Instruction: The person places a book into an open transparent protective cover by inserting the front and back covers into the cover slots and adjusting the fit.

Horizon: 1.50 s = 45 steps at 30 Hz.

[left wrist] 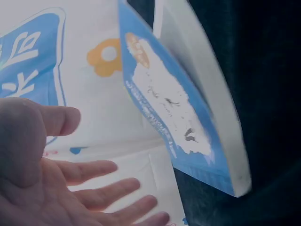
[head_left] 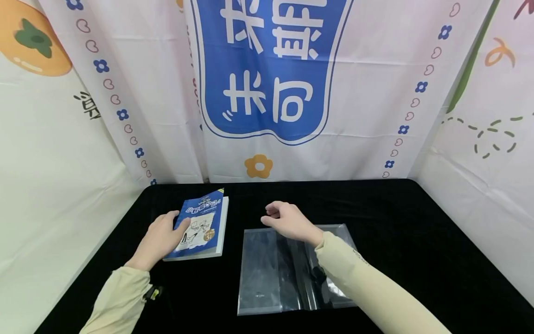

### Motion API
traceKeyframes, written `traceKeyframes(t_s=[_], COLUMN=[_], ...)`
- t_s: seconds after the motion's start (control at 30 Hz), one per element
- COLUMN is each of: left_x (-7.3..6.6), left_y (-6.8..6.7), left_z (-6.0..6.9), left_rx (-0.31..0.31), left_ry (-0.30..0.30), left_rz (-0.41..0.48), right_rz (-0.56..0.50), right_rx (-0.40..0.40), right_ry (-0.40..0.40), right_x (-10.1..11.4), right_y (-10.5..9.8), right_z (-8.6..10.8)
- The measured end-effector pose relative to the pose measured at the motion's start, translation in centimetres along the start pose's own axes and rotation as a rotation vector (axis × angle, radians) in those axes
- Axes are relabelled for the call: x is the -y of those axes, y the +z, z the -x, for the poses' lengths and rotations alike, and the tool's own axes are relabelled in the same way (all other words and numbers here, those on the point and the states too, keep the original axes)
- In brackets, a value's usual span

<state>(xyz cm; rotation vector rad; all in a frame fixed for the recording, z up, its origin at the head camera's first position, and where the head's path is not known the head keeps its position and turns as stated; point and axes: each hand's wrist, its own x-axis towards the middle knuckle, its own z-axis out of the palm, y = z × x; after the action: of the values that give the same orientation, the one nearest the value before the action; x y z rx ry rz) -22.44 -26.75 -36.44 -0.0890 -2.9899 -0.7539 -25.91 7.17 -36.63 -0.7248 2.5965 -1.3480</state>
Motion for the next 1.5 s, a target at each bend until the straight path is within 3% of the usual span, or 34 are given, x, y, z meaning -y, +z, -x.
traceKeyframes(t_s=[0.2, 0.37, 0.57, 0.7, 0.93, 1.27, 1.5], left_x=[0.2, 0.2, 1.2, 2.0, 3.1, 3.8, 4.5], left_y=[-0.2, -0.3, -0.6, -0.9, -0.7, 0.0, 0.1], left_z=[-1.2, -2.0, -2.3, -2.4, -2.9, -3.3, -3.3], left_rx=[0.049, 0.093, 0.112, 0.136, 0.167, 0.257, 0.264], left_ry=[-0.038, -0.122, -0.21, -0.247, -0.263, -0.318, -0.357], left_rz=[0.039, 0.069, 0.104, 0.123, 0.166, 0.297, 0.366], right_rz=[-0.53, -0.945, -1.245, -1.324, -1.345, -1.257, -1.175], right_rx=[0.089, 0.143, 0.1, 0.063, 0.063, 0.09, 0.139], right_ry=[0.205, 0.384, 0.535, 0.557, 0.593, 0.655, 0.67], right_x=[0.9, 1.6, 2.2, 2.4, 2.2, 2.0, 1.9], right_y=[1.2, 2.1, 3.8, 5.2, 6.6, 7.6, 8.5], right_z=[-1.5, -2.5, -3.9, -4.9, -5.7, -7.0, -7.6])
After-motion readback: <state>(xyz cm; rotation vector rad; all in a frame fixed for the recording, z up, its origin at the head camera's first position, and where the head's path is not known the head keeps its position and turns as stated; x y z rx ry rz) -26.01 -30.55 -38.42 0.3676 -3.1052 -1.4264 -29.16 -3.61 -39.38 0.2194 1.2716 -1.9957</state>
